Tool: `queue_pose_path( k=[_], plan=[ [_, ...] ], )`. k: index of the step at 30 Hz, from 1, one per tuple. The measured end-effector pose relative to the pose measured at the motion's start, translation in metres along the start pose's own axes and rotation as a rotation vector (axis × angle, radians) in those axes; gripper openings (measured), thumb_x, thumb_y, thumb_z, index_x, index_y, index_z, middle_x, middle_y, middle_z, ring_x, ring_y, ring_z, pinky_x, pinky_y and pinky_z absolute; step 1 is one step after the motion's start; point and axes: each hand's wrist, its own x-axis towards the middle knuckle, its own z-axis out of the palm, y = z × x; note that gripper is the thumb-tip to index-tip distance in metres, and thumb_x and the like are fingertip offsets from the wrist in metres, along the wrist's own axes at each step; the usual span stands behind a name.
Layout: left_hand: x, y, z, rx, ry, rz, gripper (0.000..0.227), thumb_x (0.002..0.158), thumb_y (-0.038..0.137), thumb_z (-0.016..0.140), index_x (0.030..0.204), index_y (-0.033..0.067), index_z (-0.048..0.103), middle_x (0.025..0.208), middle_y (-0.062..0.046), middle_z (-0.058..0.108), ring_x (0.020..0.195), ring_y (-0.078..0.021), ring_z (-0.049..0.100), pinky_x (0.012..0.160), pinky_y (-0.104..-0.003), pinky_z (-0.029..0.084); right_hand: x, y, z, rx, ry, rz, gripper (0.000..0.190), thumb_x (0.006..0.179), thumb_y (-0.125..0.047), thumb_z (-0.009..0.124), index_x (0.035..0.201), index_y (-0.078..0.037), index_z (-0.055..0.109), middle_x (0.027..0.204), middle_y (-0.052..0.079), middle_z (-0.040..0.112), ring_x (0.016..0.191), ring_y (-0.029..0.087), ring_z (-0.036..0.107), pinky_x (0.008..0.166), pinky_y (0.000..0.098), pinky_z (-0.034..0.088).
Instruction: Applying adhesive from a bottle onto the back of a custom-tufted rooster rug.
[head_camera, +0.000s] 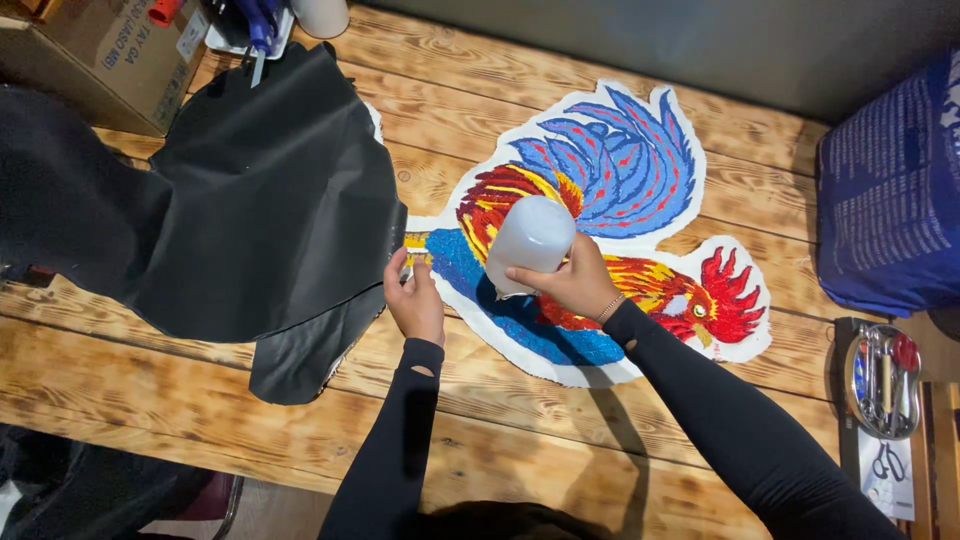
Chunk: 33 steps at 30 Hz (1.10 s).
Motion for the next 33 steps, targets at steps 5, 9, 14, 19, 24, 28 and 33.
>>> queue_pose_path(
  k=[5,9,14,19,24,28,33],
  plan=[
    [-0.012,0.001,0.007,0.02,-0.018,-0.011,0.043,0.1,0.011,0.061,0.14,0.0035,0.051,0.12,-0.013,0.067,0.089,-0.0114,0.066,0.069,-0.024,0.05,-0.025,-0.001,-0.014,0.0,0.008,0.014,0.053,0.077,-0.025,0.089,0.12,-0.002,0.068,0.108,0.008,0.078,0.097,0.014,0.074,0.087,0.0316,0.06],
    [-0.021,0.003,0.014,0.034,-0.039,0.002,0.042,0.099,0.011,0.061,0.139,0.0037,0.052,0.127,-0.01,0.064,0.089,-0.0114,0.065,0.068,-0.024,0.05,-0.043,-0.005,-0.022,0.058,0.001,0.016,0.052,0.078,-0.024,0.088,0.12,-0.001,0.067,0.109,0.007,0.078,0.098,0.013,0.074,0.087,0.0313,0.059],
    [-0.025,0.003,0.017,0.031,-0.057,-0.033,0.042,0.099,0.011,0.061,0.14,0.0039,0.052,0.12,-0.011,0.064,0.083,-0.0105,0.061,0.065,-0.024,0.047,-0.064,-0.009,-0.039,0.016,-0.011,0.14,0.052,0.077,-0.025,0.088,0.12,-0.003,0.068,0.104,0.005,0.079,0.091,0.014,0.075,0.08,0.0316,0.06],
    [-0.028,0.0,0.022,0.02,-0.062,-0.085,0.044,0.101,0.012,0.061,0.144,0.0036,0.053,0.107,-0.017,0.064,0.076,-0.0105,0.055,0.063,-0.024,0.043,-0.08,-0.006,-0.053,-0.005,0.034,0.017,0.061,0.077,-0.025,0.088,0.127,-0.001,0.062,0.11,0.006,0.075,0.099,0.014,0.072,0.087,0.0312,0.057],
    [-0.03,0.007,0.025,0.049,-0.072,0.016,0.041,0.098,0.01,0.061,0.138,0.0018,0.053,0.132,-0.01,0.059,0.085,-0.01,0.063,0.068,-0.024,0.05,-0.09,-0.005,-0.072,-0.195,0.03,0.149,0.056,0.075,-0.026,0.089,0.122,-0.004,0.069,0.107,0.008,0.079,0.095,0.015,0.076,0.086,0.0324,0.059],
    [-0.027,0.004,0.025,0.055,-0.074,0.021,0.042,0.099,0.01,0.062,0.139,0.0018,0.053,0.135,-0.011,0.058,0.09,-0.0103,0.065,0.072,-0.024,0.052,-0.075,0.007,-0.078,-0.061,0.068,0.102,0.059,0.075,-0.025,0.087,0.124,-0.001,0.064,0.11,0.008,0.077,0.099,0.015,0.074,0.087,0.0329,0.059],
    [-0.023,0.0,0.024,0.062,-0.067,0.002,0.042,0.1,0.011,0.062,0.141,0.0029,0.053,0.112,-0.012,0.066,0.082,-0.0096,0.06,0.066,-0.023,0.047,-0.042,0.012,-0.073,-0.064,0.131,0.059,0.047,0.08,-0.025,0.087,0.116,0.0,0.07,0.107,0.009,0.078,0.097,0.016,0.076,0.086,0.0327,0.061]
  ],
)
